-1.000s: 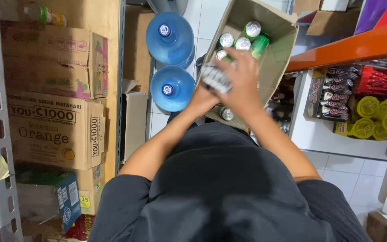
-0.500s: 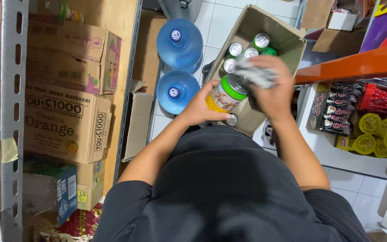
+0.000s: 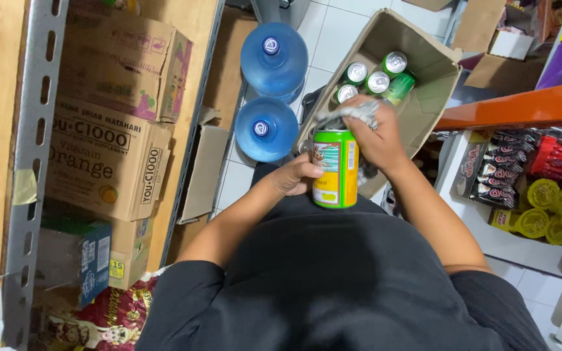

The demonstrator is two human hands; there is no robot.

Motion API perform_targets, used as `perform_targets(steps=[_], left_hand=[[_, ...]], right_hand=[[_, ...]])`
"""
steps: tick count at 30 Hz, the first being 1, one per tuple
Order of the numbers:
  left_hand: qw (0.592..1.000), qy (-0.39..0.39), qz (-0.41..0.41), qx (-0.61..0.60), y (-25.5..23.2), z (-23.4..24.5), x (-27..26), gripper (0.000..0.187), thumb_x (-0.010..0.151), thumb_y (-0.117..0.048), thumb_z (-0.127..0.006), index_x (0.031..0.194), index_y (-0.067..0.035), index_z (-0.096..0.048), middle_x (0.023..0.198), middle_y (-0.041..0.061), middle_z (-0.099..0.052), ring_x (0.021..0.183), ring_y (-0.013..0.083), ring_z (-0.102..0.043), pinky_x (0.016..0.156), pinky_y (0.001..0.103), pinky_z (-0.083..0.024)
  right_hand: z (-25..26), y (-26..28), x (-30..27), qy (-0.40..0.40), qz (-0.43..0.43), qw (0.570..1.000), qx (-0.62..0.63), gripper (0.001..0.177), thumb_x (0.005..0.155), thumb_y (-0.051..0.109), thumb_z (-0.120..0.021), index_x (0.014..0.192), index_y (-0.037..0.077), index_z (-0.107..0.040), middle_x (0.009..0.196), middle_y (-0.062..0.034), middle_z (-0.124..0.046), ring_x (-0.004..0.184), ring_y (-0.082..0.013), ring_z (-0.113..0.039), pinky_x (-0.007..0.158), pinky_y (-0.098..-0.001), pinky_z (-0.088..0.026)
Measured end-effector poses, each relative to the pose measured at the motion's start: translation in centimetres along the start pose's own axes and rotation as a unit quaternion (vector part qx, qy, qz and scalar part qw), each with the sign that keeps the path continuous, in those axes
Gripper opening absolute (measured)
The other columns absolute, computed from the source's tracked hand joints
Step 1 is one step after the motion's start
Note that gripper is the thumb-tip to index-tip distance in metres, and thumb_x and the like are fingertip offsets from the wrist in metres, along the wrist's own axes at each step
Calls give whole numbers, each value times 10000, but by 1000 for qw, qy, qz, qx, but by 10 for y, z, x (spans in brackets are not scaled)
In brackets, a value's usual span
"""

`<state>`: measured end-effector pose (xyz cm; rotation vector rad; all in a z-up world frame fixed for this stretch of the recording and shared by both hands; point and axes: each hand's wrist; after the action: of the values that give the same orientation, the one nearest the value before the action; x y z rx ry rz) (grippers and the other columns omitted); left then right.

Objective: The person stands on a small step stool and uses a checkered cloth to wipe various cans retrieved from a cardboard box. They clean each can individually and place them onto a wooden shelf among other stocked items.

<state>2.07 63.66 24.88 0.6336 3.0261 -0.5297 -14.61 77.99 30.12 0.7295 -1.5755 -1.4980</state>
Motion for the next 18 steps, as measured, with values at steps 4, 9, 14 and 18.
perform_targets(steps=[4,9,14,18], left_hand=[[978,-127,-102,132,-1,7,11,756,865,-279,-797,1486,-52,-430,1334,132,-618,1232,251,-625,1080,451,-517],[913,-224,-266,214,4,36,16,615,1002,-277,-697,1510,-82,-410,1401,72,-575,1295,163,-575,1103,348,-482],[970,-187,-51,149,-7,25,-5,718,1017,-491,-669,1414,96,-555,1209,260,-681,1010,309,-709,883,430,-593],[998,-56,6,34,-24,-22,-7,779,901,-553,-723,1395,19,-531,1154,234,-706,934,320,-737,840,467,-616]], right_hand=[[-14,3,-3,-200,82,970,-112,143,982,2,-646,1117,16,-689,1143,-114,-677,1047,-231,-641,963,-340,-517],[-51,66,8,-126,208,905,-348,300,805,34,-758,1105,47,-741,1206,-186,-633,1129,-343,-586,1019,-437,-456],[-5,-17,8,-49,-44,997,-33,255,929,106,-601,1165,38,-671,1106,-25,-695,1032,-126,-632,955,-286,-507],[32,-78,6,-97,-167,980,-46,189,1074,167,-651,1063,-12,-712,950,-22,-651,868,-99,-554,802,-300,-470]])
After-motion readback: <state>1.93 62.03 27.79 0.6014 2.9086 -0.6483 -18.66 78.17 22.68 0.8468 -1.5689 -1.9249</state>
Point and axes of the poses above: each hand's wrist, its own x-axis towards the middle knuckle, its own z-axis out of the back of the hand, y = z × x
